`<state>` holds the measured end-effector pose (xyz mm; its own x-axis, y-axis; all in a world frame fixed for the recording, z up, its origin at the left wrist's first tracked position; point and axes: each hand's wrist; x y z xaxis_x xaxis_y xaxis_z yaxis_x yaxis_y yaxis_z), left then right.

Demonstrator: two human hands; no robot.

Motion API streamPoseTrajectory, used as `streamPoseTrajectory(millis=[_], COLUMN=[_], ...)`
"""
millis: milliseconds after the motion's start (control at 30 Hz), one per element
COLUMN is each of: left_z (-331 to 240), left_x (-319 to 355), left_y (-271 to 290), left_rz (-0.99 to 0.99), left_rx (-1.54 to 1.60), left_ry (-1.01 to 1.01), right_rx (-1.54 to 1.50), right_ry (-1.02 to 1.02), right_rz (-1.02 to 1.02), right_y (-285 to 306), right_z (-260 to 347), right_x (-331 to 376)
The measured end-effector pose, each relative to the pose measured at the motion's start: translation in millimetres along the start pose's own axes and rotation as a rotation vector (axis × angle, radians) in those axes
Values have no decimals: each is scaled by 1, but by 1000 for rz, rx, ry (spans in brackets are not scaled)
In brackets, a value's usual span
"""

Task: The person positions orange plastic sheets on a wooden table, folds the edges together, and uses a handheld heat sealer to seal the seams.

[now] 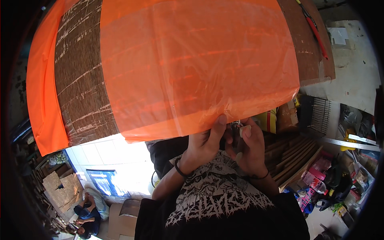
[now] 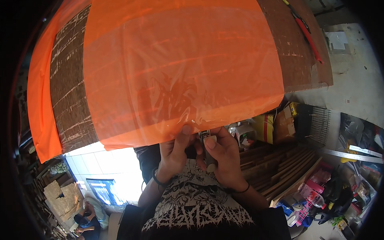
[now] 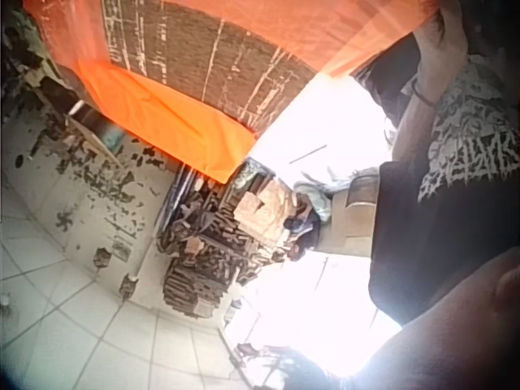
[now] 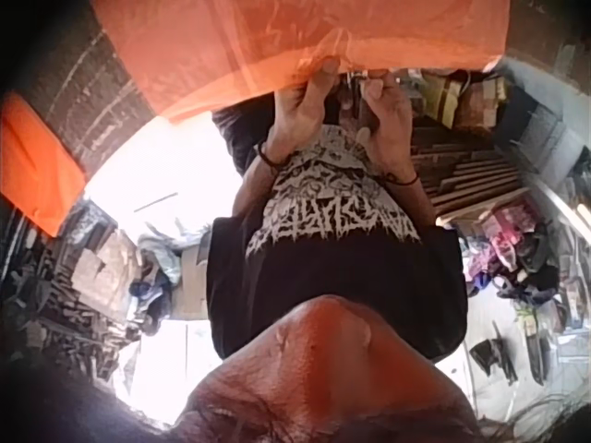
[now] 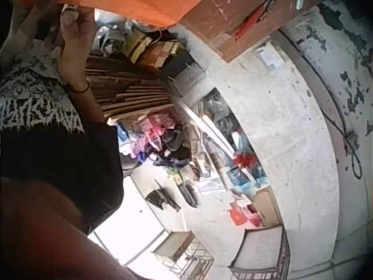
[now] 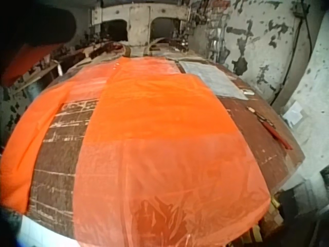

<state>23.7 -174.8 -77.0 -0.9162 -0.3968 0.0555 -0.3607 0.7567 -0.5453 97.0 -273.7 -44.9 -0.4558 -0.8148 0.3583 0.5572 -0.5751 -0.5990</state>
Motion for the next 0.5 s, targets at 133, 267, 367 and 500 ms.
streamPoseTrajectory(millis=[133, 267, 367, 500], left_z=[-2, -5, 0, -7], left_x=[0, 4, 9, 20], left_y=[2, 3, 9, 14], left_rz=[16, 7, -183, -378], left_rx=[-3, 24, -95, -68], left_ry=[-21, -27, -123, -87], right_rx=[-14, -5, -3, 13], right_ry=[1, -2, -2, 14], right_rz=[-19, -36, -22, -23], right_y=[-7, -11, -10, -4], right_z=[2, 1, -1, -2], right_x=[-5, -9, -8, -7])
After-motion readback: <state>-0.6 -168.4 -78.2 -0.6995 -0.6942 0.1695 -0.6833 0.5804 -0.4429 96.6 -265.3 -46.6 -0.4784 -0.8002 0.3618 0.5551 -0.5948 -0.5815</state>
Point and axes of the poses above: each hand's wrist, its own x-axis away from the middle knuckle, its own y-axis out of the back of the hand, z = x × y, and after that the axes turned 11 degrees about z, right-handed
